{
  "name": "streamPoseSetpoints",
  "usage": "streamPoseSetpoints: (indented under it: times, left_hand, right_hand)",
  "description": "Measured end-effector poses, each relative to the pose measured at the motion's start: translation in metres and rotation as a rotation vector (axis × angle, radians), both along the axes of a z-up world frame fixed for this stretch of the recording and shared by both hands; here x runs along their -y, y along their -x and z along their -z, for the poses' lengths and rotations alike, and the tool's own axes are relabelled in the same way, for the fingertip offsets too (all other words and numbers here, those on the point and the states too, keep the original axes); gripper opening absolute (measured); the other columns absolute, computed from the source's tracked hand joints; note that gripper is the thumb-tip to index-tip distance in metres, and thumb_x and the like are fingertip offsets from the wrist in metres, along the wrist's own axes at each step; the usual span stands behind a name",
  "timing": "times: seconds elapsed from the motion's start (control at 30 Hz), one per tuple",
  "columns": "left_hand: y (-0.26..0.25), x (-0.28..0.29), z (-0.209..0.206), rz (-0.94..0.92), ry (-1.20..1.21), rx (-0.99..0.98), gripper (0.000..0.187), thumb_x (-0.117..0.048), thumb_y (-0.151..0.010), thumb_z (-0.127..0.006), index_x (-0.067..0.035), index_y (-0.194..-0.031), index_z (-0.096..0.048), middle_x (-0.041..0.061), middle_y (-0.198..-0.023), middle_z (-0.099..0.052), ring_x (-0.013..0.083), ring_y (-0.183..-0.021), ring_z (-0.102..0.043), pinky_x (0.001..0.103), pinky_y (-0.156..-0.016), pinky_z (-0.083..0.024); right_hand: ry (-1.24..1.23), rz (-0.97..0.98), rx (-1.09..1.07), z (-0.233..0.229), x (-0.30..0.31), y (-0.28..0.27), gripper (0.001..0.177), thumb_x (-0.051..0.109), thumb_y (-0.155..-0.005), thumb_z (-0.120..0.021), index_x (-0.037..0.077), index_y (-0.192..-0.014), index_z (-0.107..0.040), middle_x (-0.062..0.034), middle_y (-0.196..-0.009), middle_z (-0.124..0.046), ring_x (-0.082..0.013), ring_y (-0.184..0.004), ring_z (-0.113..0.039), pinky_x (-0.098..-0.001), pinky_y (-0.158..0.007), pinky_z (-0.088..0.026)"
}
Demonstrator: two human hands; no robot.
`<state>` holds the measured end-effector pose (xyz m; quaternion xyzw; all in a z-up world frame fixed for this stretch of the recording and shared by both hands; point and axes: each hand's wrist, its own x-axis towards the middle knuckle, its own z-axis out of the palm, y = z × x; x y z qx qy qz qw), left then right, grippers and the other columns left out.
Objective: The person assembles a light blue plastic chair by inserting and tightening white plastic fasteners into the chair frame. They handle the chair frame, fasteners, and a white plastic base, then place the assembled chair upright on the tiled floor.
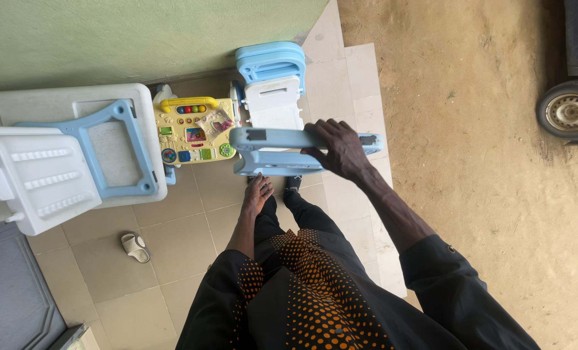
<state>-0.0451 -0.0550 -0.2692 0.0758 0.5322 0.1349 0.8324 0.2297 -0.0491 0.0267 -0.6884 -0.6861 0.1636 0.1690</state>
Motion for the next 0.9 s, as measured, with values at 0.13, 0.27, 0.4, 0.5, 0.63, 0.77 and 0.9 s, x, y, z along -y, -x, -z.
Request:
streamPoseSetpoints:
  times: [0.13,0.27,0.4,0.5,0.63,0.77,0.9]
  left_hand:
    - [-0.01,-0.006,0.004,-0.147,-0.038,0.049,0.081,-0.037,-0.091,-0.068,-0.007,-0.157,-0.031,0.017,-0.15,-0.053,0.033,-0.128,-0.059,0.048,-0.107,-0.052]
    - [-0.021,-0.011,0.007,-0.224,-0.093,-0.003,0.081,-0.03,-0.095,-0.069,-0.006,-0.159,-0.026,0.019,-0.147,-0.054,0.0342,-0.125,-0.063,0.048,-0.106,-0.054]
    - [-0.036,-0.008,0.013,-0.103,-0.325,-0.124,0.084,-0.024,-0.095,-0.071,-0.012,-0.163,-0.023,0.025,-0.147,-0.049,0.0276,-0.117,-0.057,0.046,-0.102,-0.053]
    - [-0.042,-0.007,0.017,-0.012,-0.391,-0.166,0.086,-0.023,-0.095,-0.07,-0.014,-0.164,-0.021,0.019,-0.154,-0.04,0.0238,-0.124,-0.059,0.043,-0.103,-0.052]
    - [-0.044,-0.004,0.023,-0.076,-0.319,-0.194,0.094,-0.023,-0.091,-0.073,-0.015,-0.164,-0.013,0.02,-0.158,-0.039,0.0278,-0.124,-0.055,0.045,-0.103,-0.051]
    - [-0.045,0.001,0.031,-0.101,-0.243,-0.274,0.103,-0.025,-0.09,-0.075,-0.016,-0.165,-0.004,0.021,-0.165,-0.024,0.0307,-0.14,-0.046,0.048,-0.108,-0.048]
    - [-0.044,0.003,0.039,-0.021,-0.162,-0.36,0.115,-0.028,-0.086,-0.078,-0.017,-0.164,0.005,0.019,-0.169,-0.017,0.0318,-0.147,-0.039,0.051,-0.11,-0.045]
  right_hand:
    - [0.023,-0.022,0.082,0.008,0.012,0.001,0.05,0.045,-0.092,-0.075,0.009,-0.124,-0.063,-0.003,-0.101,-0.069,-0.0191,-0.085,-0.059,-0.039,-0.082,-0.049]
    - [0.077,-0.002,0.077,0.015,0.016,-0.008,0.053,0.047,-0.09,-0.075,0.01,-0.126,-0.063,-0.0021,-0.098,-0.067,-0.0198,-0.083,-0.057,-0.0387,-0.082,-0.047]
    - [0.09,-0.01,0.098,0.027,0.018,-0.02,0.051,0.047,-0.091,-0.075,0.01,-0.124,-0.063,-0.0031,-0.097,-0.066,-0.0206,-0.083,-0.056,-0.0384,-0.081,-0.047]
    - [0.121,0.007,0.079,0.037,0.016,-0.027,0.05,0.048,-0.092,-0.074,0.011,-0.123,-0.063,-0.0036,-0.098,-0.066,-0.0211,-0.088,-0.058,-0.0393,-0.083,-0.047]
    - [0.086,0.042,0.02,0.043,0.01,-0.035,0.052,0.048,-0.092,-0.073,0.009,-0.124,-0.062,-0.0051,-0.103,-0.067,-0.0223,-0.095,-0.061,-0.0418,-0.085,-0.047]
    - [0.133,0.09,-0.051,0.044,0.004,-0.043,0.051,0.047,-0.095,-0.072,0.008,-0.126,-0.062,-0.0052,-0.102,-0.068,-0.0228,-0.096,-0.062,-0.043,-0.087,-0.047]
    - [0.138,0.157,-0.112,0.046,0.001,-0.053,0.053,0.049,-0.093,-0.072,0.008,-0.125,-0.062,-0.006,-0.099,-0.069,-0.0235,-0.092,-0.064,-0.0441,-0.087,-0.05]
